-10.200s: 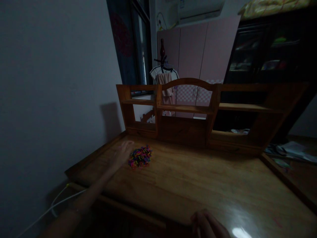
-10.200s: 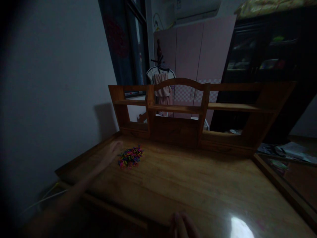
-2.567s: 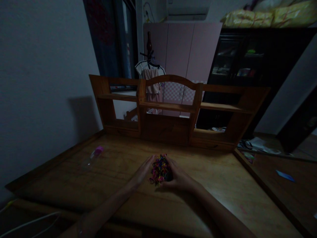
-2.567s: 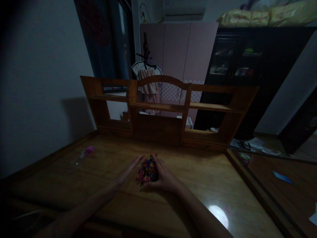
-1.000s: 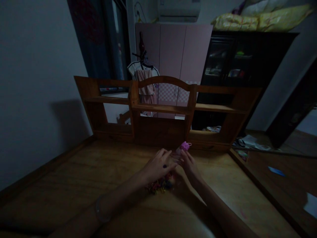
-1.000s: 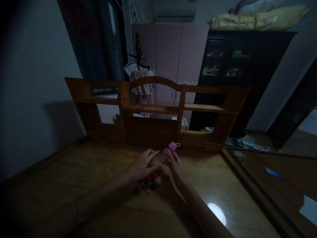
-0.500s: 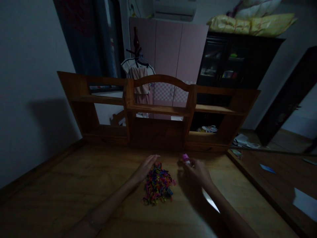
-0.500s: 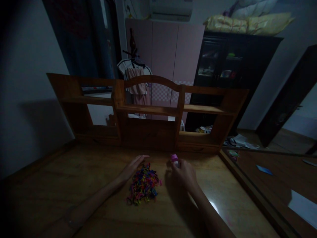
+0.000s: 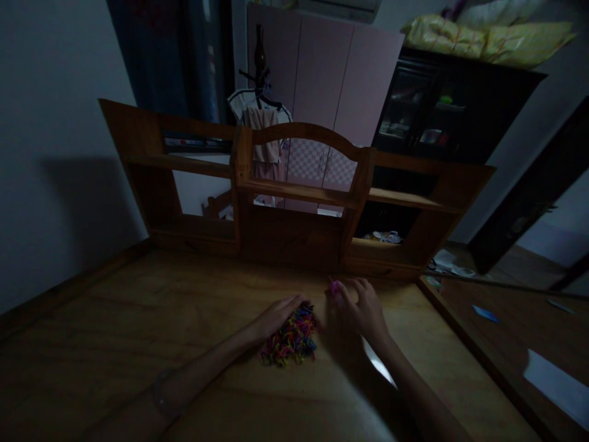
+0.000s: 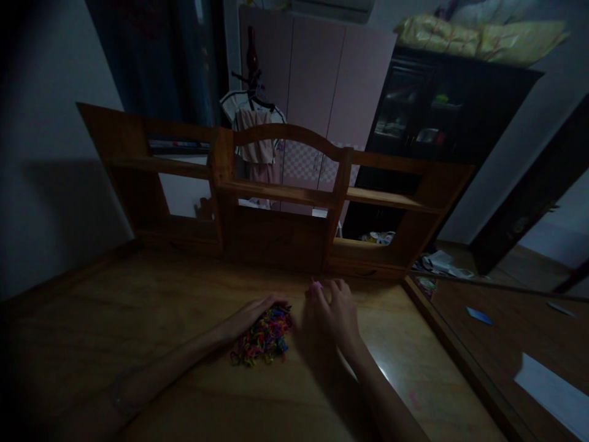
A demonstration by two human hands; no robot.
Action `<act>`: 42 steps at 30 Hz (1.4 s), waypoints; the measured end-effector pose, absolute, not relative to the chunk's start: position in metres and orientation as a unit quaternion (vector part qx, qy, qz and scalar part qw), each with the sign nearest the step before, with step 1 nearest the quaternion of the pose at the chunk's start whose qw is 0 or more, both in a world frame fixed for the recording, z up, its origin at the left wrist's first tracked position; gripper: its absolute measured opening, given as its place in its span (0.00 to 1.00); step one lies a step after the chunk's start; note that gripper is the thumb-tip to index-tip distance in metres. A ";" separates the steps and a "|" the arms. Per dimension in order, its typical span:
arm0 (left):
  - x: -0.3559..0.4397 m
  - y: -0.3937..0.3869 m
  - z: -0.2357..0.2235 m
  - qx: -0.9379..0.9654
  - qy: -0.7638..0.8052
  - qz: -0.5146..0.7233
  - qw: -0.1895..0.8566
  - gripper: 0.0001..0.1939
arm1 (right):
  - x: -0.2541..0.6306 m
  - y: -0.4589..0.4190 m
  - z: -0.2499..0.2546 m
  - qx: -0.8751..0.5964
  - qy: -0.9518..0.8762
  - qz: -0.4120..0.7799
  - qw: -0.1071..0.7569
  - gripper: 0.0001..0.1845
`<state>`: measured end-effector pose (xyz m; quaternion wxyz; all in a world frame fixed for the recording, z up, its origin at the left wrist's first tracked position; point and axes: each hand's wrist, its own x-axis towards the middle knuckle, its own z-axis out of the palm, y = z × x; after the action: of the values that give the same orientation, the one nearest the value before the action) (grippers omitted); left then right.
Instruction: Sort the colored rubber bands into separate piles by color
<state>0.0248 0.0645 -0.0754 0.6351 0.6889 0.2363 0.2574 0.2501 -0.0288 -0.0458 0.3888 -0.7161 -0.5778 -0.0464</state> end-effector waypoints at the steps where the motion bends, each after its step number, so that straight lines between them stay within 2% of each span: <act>1: 0.026 0.062 -0.075 0.682 0.229 0.256 0.645 0.26 | 0.244 -0.030 -0.044 -0.693 -0.591 -0.048 0.409 0.22; 4: 0.031 0.056 -0.076 0.650 0.210 0.259 0.683 0.26 | 0.221 -0.035 -0.038 -0.638 -0.631 -0.014 0.442 0.20; 10: 0.037 0.050 -0.079 0.568 0.186 0.264 0.757 0.25 | 0.188 -0.042 -0.044 -0.604 -0.674 0.116 0.408 0.22; 14: 0.034 0.064 -0.089 0.557 0.246 0.346 0.714 0.25 | 0.188 -0.040 -0.057 -0.607 -0.636 0.246 0.409 0.27; 19: 0.025 0.099 -0.102 0.530 0.321 0.447 0.645 0.30 | 0.188 -0.038 -0.059 -0.555 -0.627 0.364 0.409 0.28; 23: 0.018 0.115 -0.102 0.496 0.339 0.468 0.648 0.29 | 0.183 -0.039 -0.052 -0.507 -0.645 0.395 0.414 0.28; 27: 0.017 0.118 -0.101 0.497 0.343 0.453 0.656 0.26 | 0.184 -0.038 -0.053 -0.506 -0.627 0.412 0.426 0.33; 31: 0.020 0.116 -0.103 0.531 0.345 0.430 0.643 0.25 | 0.186 -0.037 -0.057 -0.530 -0.613 0.383 0.443 0.30; 38: 0.022 0.116 -0.107 0.547 0.345 0.415 0.640 0.24 | 0.180 -0.040 -0.048 -0.493 -0.706 0.346 0.373 0.25; 42: 0.022 0.118 -0.110 0.556 0.344 0.411 0.636 0.24 | 0.178 -0.041 -0.046 -0.481 -0.726 0.336 0.359 0.26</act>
<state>0.0221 0.1180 -0.1099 0.6357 0.5557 0.3436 0.4111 0.1777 -0.0413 -0.0462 0.3593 -0.4805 -0.7262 0.3357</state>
